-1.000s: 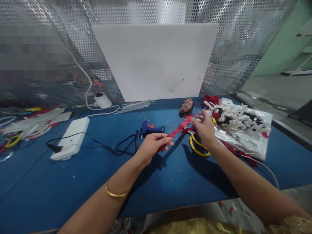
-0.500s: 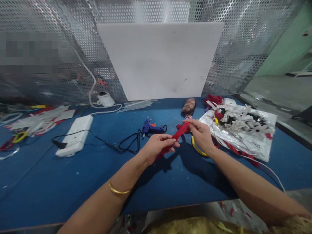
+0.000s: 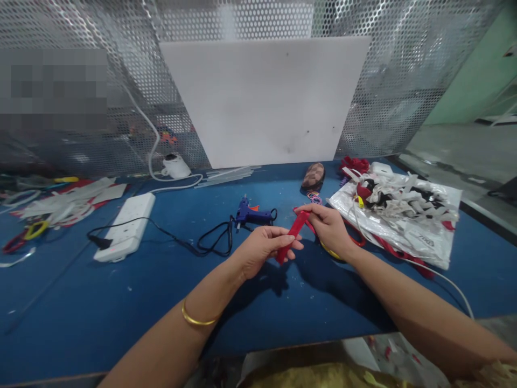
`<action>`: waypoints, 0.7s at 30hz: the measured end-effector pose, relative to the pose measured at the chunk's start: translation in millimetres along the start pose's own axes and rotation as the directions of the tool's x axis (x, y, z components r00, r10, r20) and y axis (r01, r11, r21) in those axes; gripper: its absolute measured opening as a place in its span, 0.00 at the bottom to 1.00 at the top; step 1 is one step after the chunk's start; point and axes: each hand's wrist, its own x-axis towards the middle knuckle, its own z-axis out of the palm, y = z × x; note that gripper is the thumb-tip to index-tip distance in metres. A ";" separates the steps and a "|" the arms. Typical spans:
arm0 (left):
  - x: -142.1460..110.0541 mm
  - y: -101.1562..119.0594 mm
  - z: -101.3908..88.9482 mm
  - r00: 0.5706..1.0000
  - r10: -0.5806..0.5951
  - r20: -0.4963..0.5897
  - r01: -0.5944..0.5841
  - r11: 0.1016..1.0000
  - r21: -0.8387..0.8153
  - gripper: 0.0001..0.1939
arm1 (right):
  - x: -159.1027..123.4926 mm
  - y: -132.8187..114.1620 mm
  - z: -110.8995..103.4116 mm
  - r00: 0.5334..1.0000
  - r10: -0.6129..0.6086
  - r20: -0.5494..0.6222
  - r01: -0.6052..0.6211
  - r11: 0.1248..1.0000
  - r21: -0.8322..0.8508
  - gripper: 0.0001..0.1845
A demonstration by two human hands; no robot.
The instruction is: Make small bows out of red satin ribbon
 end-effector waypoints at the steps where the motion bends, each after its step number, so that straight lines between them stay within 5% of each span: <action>1: -0.8 0.9 0.0 1.000 0.003 0.010 -0.003 1.000 0.006 0.13 | 1.1 0.4 -0.1 0.999 0.044 -0.014 -0.044 0.998 0.038 0.12; 6: -4.8 5.6 1.4 0.997 0.067 0.048 -0.068 0.998 0.011 0.12 | 3.7 2.7 1.8 0.979 0.201 -0.038 -0.188 0.959 0.211 0.09; 11: -6.2 9.3 1.6 0.975 0.220 0.012 -0.219 0.974 -0.065 0.15 | 1.2 -2.8 4.1 0.980 0.195 0.044 -0.199 0.959 0.204 0.08; 21: -0.2 15.1 -4.1 0.885 0.392 -0.251 -0.426 0.900 -0.094 0.27 | -18.0 -11.5 24.4 0.979 0.181 0.090 -0.194 0.968 0.161 0.14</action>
